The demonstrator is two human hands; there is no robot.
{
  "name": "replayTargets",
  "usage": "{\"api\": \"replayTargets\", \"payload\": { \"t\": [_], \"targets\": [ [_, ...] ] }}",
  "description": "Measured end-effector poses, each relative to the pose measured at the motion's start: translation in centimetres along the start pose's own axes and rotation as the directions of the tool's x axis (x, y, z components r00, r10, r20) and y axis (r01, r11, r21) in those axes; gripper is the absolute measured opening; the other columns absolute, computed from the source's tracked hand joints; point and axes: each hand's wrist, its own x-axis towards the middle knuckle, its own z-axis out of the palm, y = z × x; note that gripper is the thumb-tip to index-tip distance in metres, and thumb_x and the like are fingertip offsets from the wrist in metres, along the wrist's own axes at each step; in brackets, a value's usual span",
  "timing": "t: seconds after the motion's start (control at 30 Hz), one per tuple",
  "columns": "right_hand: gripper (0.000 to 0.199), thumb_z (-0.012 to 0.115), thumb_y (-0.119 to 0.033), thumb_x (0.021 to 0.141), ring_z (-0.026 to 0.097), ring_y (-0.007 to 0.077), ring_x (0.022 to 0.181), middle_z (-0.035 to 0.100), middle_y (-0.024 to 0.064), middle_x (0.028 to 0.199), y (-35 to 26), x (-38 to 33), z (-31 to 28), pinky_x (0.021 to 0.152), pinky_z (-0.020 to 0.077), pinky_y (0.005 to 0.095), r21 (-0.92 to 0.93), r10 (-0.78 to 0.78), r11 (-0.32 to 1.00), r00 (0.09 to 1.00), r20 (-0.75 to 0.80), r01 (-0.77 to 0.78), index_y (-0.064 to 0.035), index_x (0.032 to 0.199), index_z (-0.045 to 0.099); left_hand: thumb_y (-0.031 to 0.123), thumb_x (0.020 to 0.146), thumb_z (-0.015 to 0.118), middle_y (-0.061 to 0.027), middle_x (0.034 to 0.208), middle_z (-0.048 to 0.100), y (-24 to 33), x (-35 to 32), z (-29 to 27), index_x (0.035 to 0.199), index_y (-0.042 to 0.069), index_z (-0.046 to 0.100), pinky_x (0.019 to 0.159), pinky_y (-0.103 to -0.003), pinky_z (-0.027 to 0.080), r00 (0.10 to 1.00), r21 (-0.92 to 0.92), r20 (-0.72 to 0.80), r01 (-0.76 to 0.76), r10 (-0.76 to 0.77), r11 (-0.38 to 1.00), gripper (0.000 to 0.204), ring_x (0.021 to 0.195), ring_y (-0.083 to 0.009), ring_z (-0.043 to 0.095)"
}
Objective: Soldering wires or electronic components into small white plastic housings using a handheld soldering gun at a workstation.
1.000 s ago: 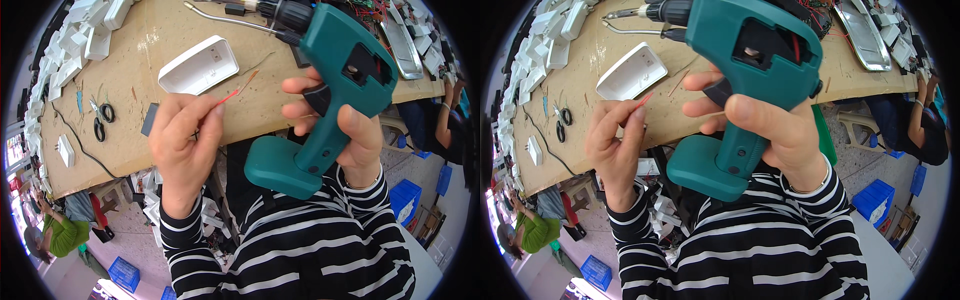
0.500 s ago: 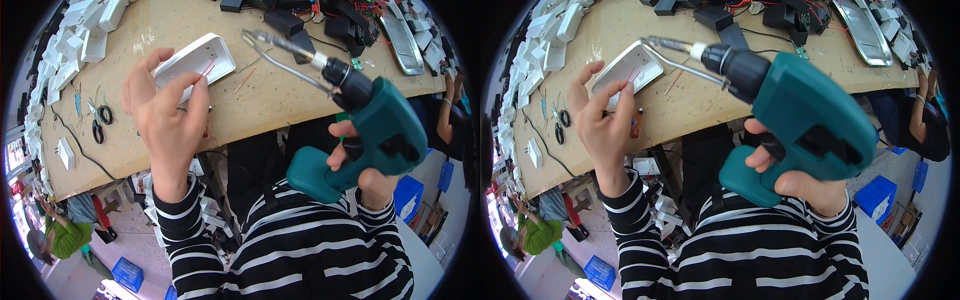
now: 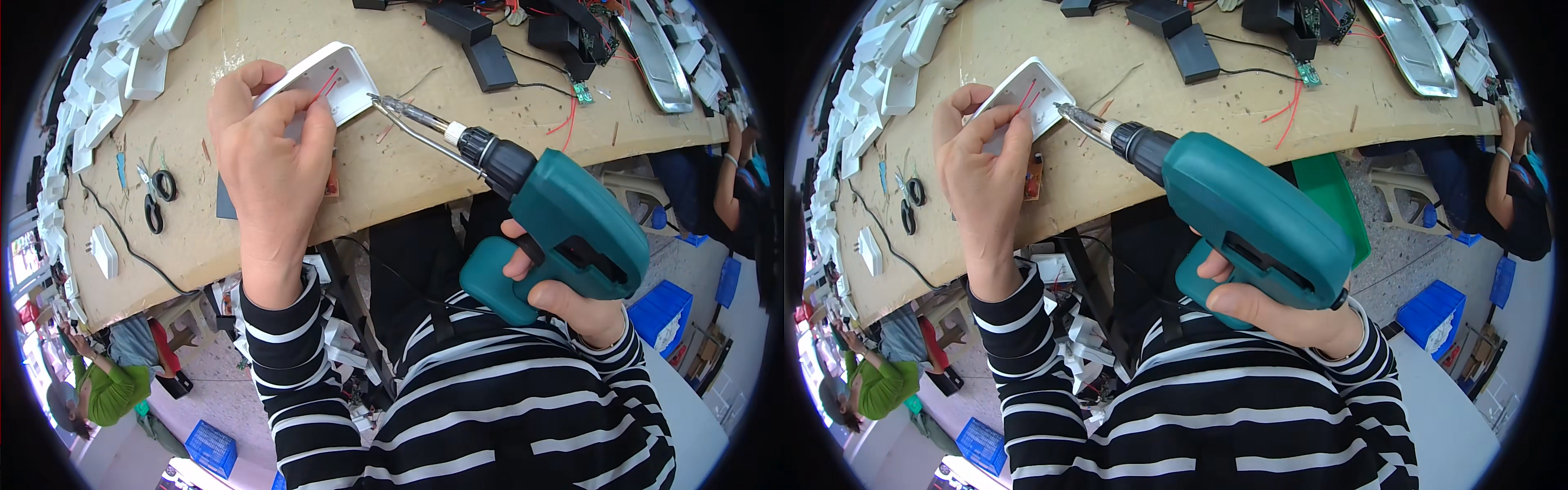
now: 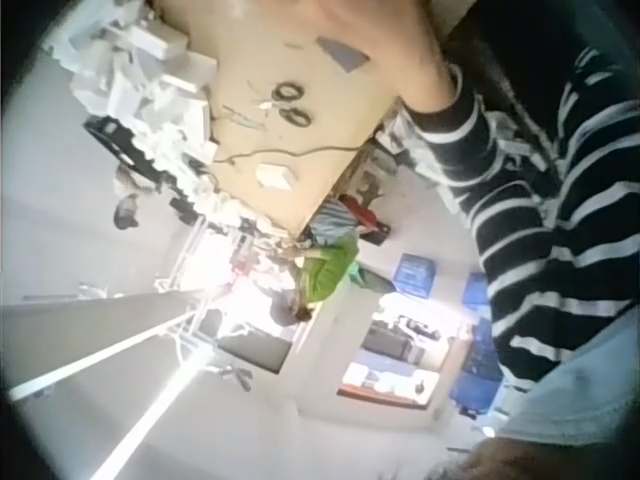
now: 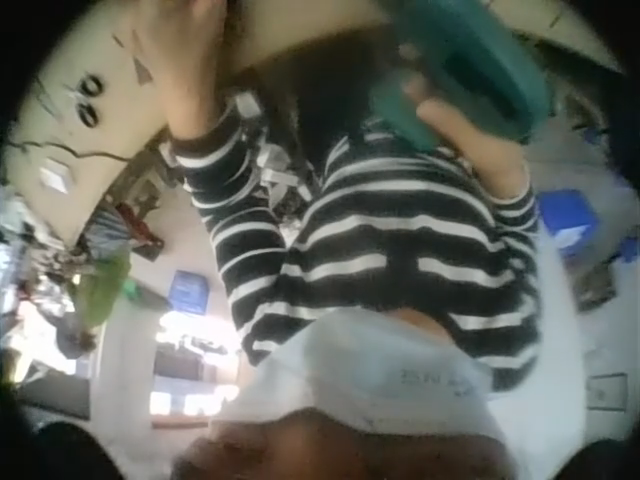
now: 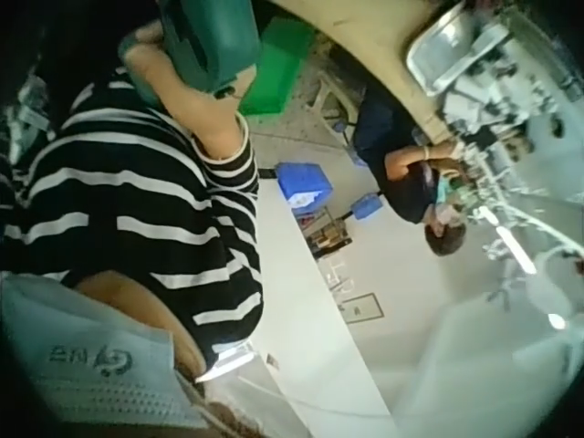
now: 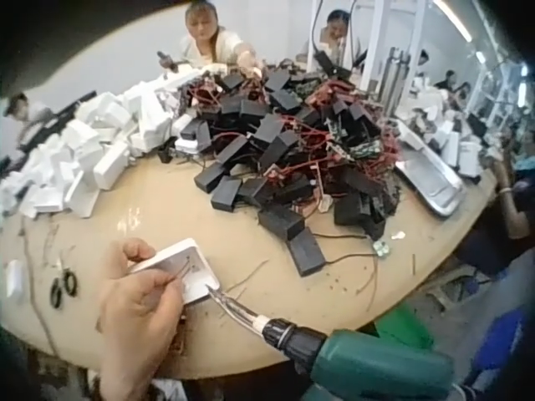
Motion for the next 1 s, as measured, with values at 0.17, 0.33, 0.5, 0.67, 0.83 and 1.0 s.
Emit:
{"api": "replayTargets", "payload": {
  "t": [0.17, 0.33, 0.5, 0.67, 0.83, 1.0],
  "targets": [
    [0.07, 0.076, -0.016, 0.077, 0.062, 0.0183, 0.09, 0.057, 0.0189, 0.12, 0.1, 0.5, 0.6, 0.079, 0.0515, 0.03, -0.008, -0.019, 1.0, 0.999, -0.043, 0.019, -0.0001, 0.135, 0.039, 0.005, 0.069, 0.064, -0.0116, 0.096, 0.058, 0.1, 0.0, 0.0, 0.074, -0.002, 0.069, 0.083, -0.036, 0.04, 1.0, 0.036, 0.0, -0.019, 0.019, 0.999, 0.01, 0.093, -0.0275, 0.053],
    [0.072, 0.076, -0.017, 0.077, 0.063, 0.0178, 0.089, 0.057, 0.0188, 0.119, 0.1, 0.9, 1.0, 0.079, 0.0519, 0.0302, 0.008, -0.005, 1.0, 0.998, -0.059, 0.005, -0.0008, 0.136, 0.039, 0.006, 0.068, 0.064, -0.0108, 0.097, 0.057, -0.1, 0.0, 0.0, 0.074, -0.001, 0.069, 0.082, -0.038, 0.039, 0.999, 0.073, -0.004, -0.04, 0.04, 0.997, 0.01, 0.093, -0.0272, 0.052],
    [0.062, 0.076, -0.011, 0.077, 0.063, 0.017, 0.085, 0.059, 0.0172, 0.116, -0.1, 1.7, 1.4, 0.076, 0.053, 0.0295, 0.028, -0.049, 0.998, 0.996, -0.069, 0.051, 0.0006, 0.129, 0.045, 0.006, 0.068, 0.064, -0.0107, 0.097, 0.056, -0.1, 0.0, 0.0, 0.074, 0.0, 0.07, 0.082, -0.038, 0.038, 0.999, 0.071, 0.004, -0.039, 0.039, 0.997, 0.01, 0.093, -0.0274, 0.052],
    [0.049, 0.074, -0.003, 0.077, 0.064, 0.0159, 0.082, 0.061, 0.0158, 0.111, 0.0, 2.4, 1.8, 0.073, 0.0538, 0.0278, 0.078, -0.116, 0.989, 0.988, -0.102, 0.124, 0.0025, 0.121, 0.053, 0.007, 0.068, 0.064, -0.0108, 0.098, 0.057, -0.2, 0.1, 0.0, 0.074, 0.0, 0.07, 0.082, -0.038, 0.038, 0.999, 0.073, 0.011, -0.043, 0.042, 0.996, 0.01, 0.094, -0.0277, 0.052],
    [0.068, 0.074, -0.014, 0.078, 0.063, 0.0165, 0.081, 0.059, 0.0193, 0.113, -0.3, 3.0, 1.9, 0.075, 0.0534, 0.0291, 0.029, -0.063, 0.997, 0.995, -0.073, 0.066, 0.0002, 0.134, 0.04, 0.007, 0.069, 0.064, -0.0109, 0.1, 0.057, -0.2, 0.0, 0.0, 0.074, 0.0, 0.07, 0.083, -0.038, 0.038, 0.999, 0.086, 0.011, -0.052, 0.052, 0.995, 0.011, 0.095, -0.0281, 0.052],
    [0.066, 0.074, -0.014, 0.077, 0.063, 0.0162, 0.08, 0.059, 0.0192, 0.11, -0.2, 3.5, 2.0, 0.074, 0.0535, 0.0282, -0.016, -0.09, 0.996, 0.993, -0.079, 0.089, 0.0006, 0.133, 0.042, 0.007, 0.072, 0.067, -0.0113, 0.1, 0.058, -0.1, 0.0, -0.2, 0.08, -0.002, 0.069, 0.082, -0.033, 0.042, 0.997, 0.13, 0.036, -0.075, 0.071, 0.989, 0.012, 0.094, -0.0243, 0.054]
  ]
}}
